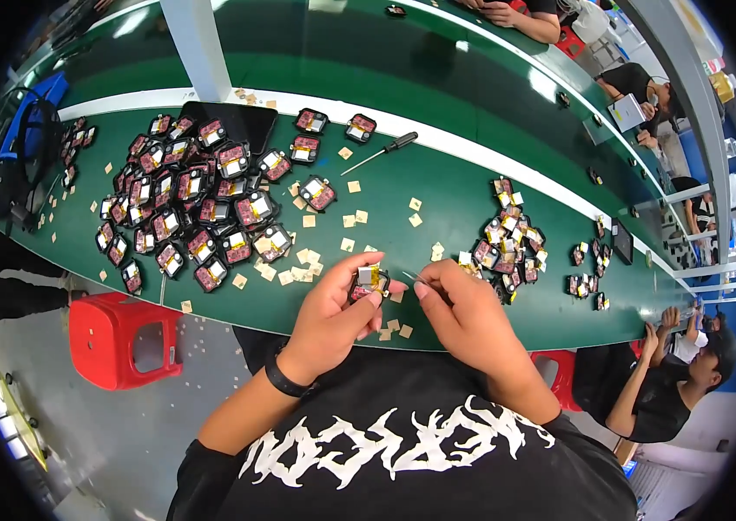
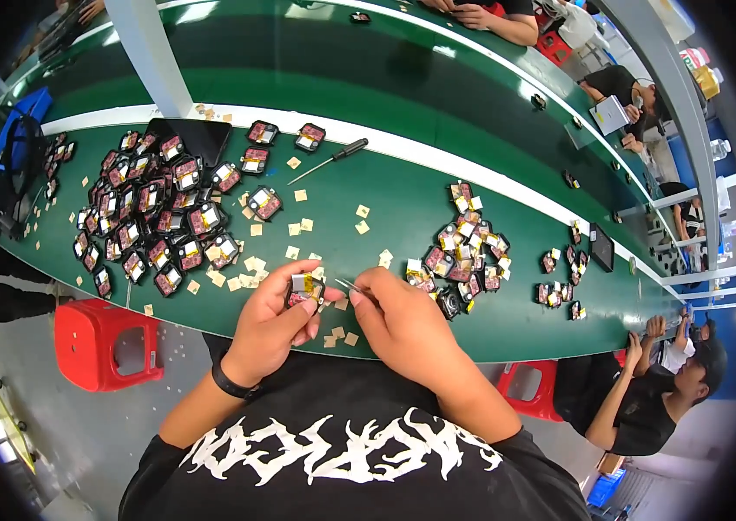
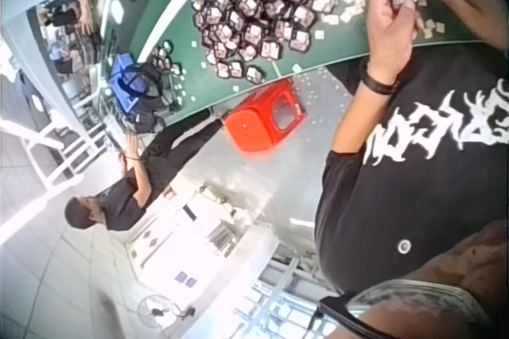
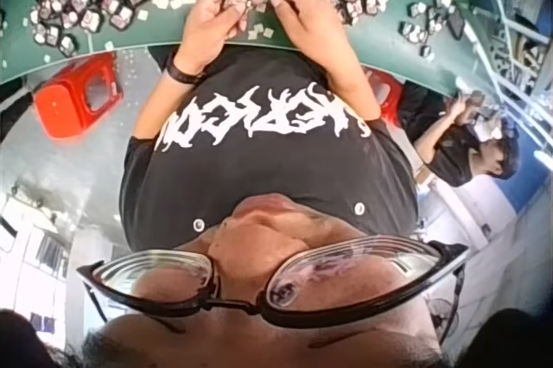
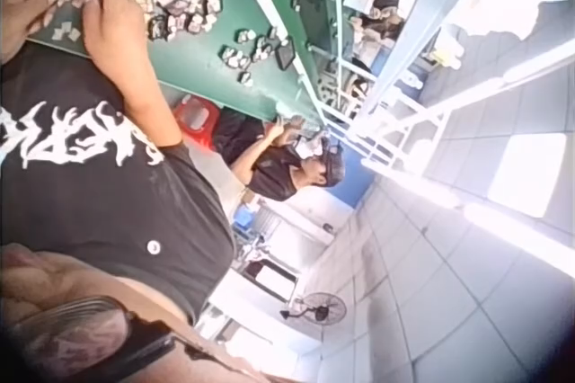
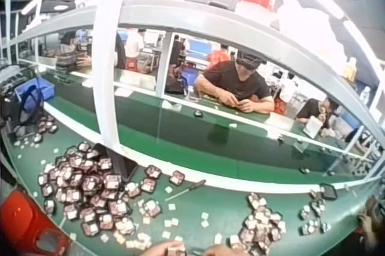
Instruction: The person is assembling electronic components by attaching small yellow stickers to square modules.
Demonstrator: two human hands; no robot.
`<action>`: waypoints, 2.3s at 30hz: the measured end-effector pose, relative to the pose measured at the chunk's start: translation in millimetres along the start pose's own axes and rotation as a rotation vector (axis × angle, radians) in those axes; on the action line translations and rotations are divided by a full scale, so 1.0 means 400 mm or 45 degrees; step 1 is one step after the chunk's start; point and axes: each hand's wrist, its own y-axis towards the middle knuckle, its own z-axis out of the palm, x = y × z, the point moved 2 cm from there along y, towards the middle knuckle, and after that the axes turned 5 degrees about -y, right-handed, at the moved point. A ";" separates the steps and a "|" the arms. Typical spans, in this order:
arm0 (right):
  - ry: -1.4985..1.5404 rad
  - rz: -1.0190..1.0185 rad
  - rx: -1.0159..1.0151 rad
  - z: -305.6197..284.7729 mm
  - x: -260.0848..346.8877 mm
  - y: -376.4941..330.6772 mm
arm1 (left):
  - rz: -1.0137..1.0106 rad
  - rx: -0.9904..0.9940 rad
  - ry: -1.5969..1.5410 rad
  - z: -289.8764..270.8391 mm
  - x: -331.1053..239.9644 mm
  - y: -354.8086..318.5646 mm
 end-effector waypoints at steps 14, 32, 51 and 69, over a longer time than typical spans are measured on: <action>0.079 0.188 0.190 0.018 0.031 -0.012 | 0.172 -0.133 0.381 0.013 0.031 -0.011; 0.618 0.527 0.391 0.042 -0.009 0.002 | -0.063 -0.013 0.195 -0.008 0.009 -0.008; 0.044 -0.155 0.167 0.012 -0.012 0.038 | 0.243 -0.092 0.674 0.020 0.025 -0.018; 0.672 0.378 0.272 0.043 -0.002 -0.003 | 0.329 -0.080 0.766 0.024 0.032 -0.017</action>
